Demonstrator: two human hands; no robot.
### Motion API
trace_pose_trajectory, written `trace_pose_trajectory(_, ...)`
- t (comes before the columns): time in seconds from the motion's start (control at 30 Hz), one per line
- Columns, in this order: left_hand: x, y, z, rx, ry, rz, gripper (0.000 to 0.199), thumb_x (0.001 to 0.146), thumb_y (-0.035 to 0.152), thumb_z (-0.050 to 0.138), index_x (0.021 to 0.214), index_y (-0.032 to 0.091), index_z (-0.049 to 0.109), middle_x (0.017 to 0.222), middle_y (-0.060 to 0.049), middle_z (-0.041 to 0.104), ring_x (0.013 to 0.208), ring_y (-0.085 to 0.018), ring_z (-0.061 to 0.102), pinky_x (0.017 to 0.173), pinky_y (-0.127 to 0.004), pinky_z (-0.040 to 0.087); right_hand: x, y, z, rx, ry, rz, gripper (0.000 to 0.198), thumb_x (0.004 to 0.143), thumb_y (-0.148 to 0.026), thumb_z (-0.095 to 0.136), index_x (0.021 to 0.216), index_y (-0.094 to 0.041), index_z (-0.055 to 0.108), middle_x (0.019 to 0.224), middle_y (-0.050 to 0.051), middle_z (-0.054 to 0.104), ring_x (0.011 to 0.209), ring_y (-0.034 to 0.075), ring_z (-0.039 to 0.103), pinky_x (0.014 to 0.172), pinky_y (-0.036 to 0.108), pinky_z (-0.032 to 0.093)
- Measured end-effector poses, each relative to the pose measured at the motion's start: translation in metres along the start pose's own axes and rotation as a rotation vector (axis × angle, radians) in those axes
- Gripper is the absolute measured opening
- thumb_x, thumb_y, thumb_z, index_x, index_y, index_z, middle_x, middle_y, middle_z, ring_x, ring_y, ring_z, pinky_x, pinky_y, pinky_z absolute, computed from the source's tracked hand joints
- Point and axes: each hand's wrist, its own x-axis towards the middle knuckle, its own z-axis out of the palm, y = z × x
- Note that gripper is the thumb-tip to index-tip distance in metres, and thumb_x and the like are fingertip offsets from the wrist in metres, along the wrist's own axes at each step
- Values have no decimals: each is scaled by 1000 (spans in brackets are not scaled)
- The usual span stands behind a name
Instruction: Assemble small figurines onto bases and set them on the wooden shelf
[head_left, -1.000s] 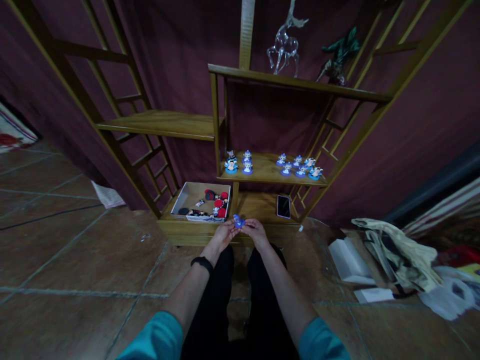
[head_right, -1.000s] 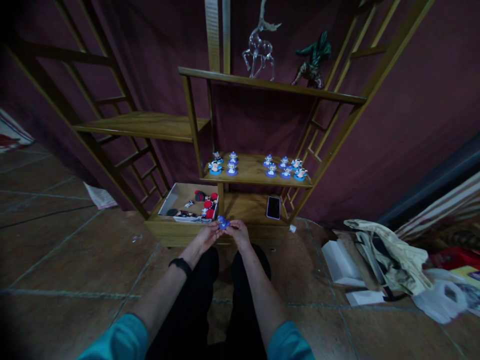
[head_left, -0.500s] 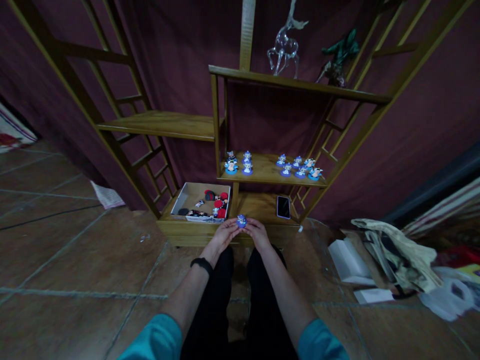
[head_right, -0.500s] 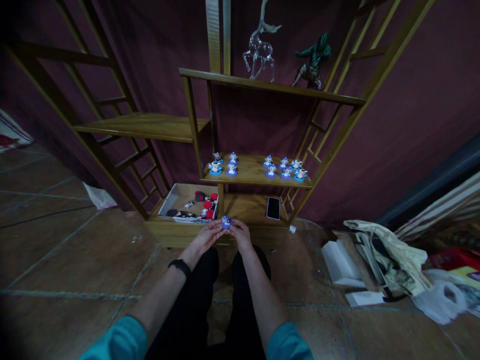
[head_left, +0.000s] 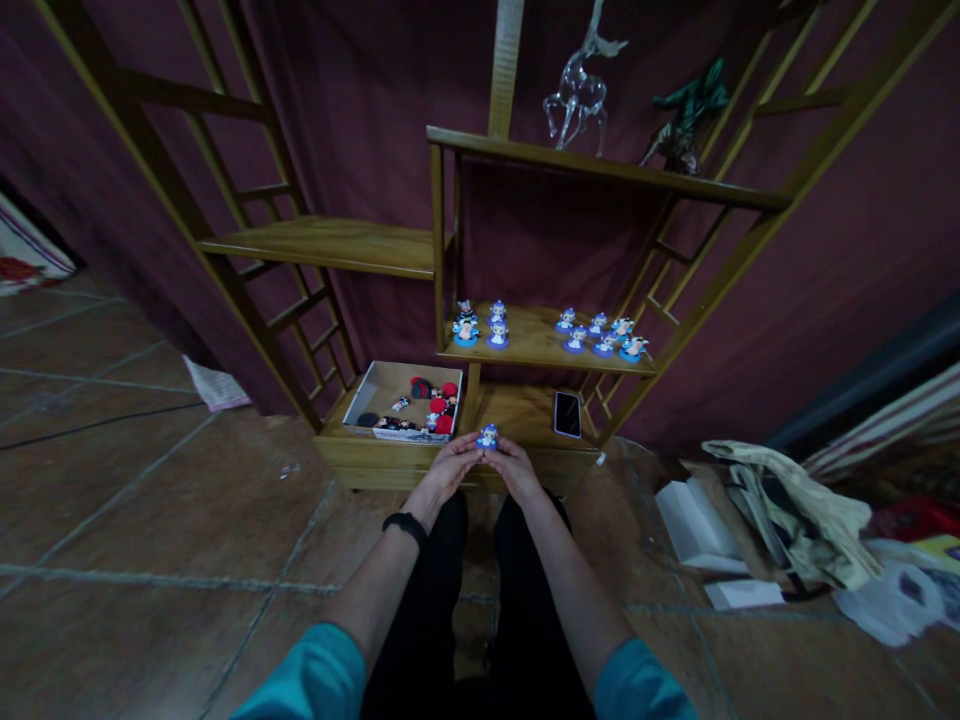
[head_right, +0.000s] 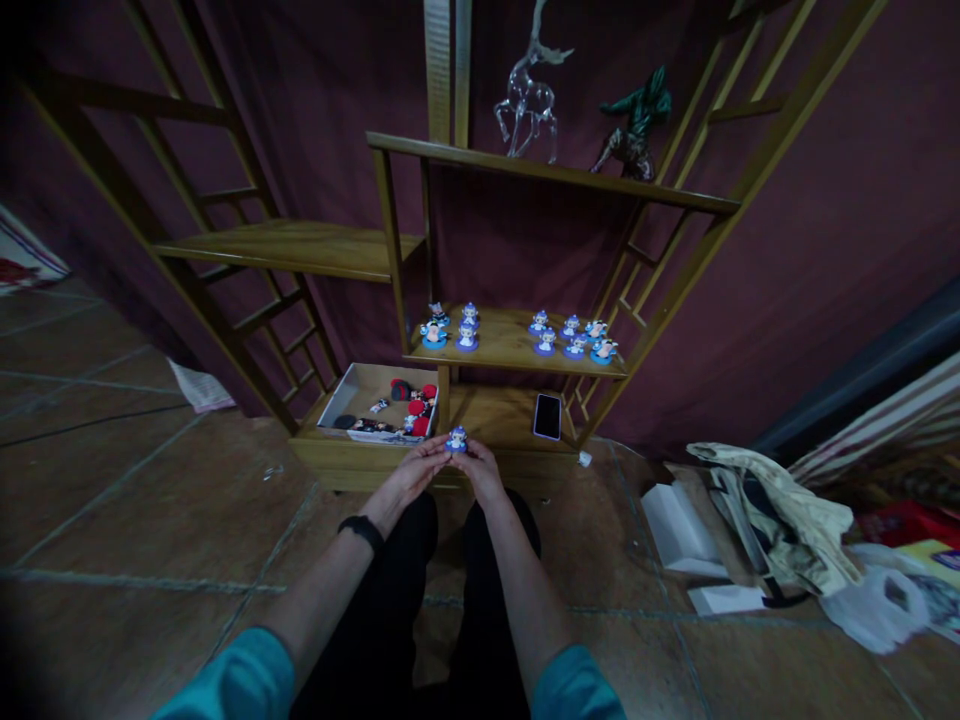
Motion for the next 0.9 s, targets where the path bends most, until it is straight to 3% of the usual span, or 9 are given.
trace_pose_trajectory(0.2, -1, 0, 3, 36, 42, 47, 43, 55, 7, 75, 96, 12, 61, 84, -6, 66, 78, -13, 61, 77, -27, 45, 0, -2, 2, 31, 26, 24, 38, 52, -27, 76, 87, -16, 65, 86, 4, 70, 83, 19, 64, 81, 34, 48)
trace_pose_trajectory(0.67, -6, 0, 17, 189, 158, 190, 44, 51, 10, 75, 91, 16, 59, 86, -2, 65, 72, -12, 58, 72, -26, 43, -2, -4, 5, 53, 28, 21, 18, 54, -22, 72, 70, -16, 66, 81, 4, 70, 86, 21, 64, 82, 36, 49)
trace_pose_trajectory(0.9, -6, 2, 15, 149, 130, 143, 34, 55, 13, 74, 86, 15, 59, 81, -3, 65, 71, -13, 59, 68, -25, 43, 0, 0, 2, 96, 83, 23, 26, 53, -20, 75, 77, -15, 66, 80, 5, 70, 79, 20, 65, 81, 36, 50)
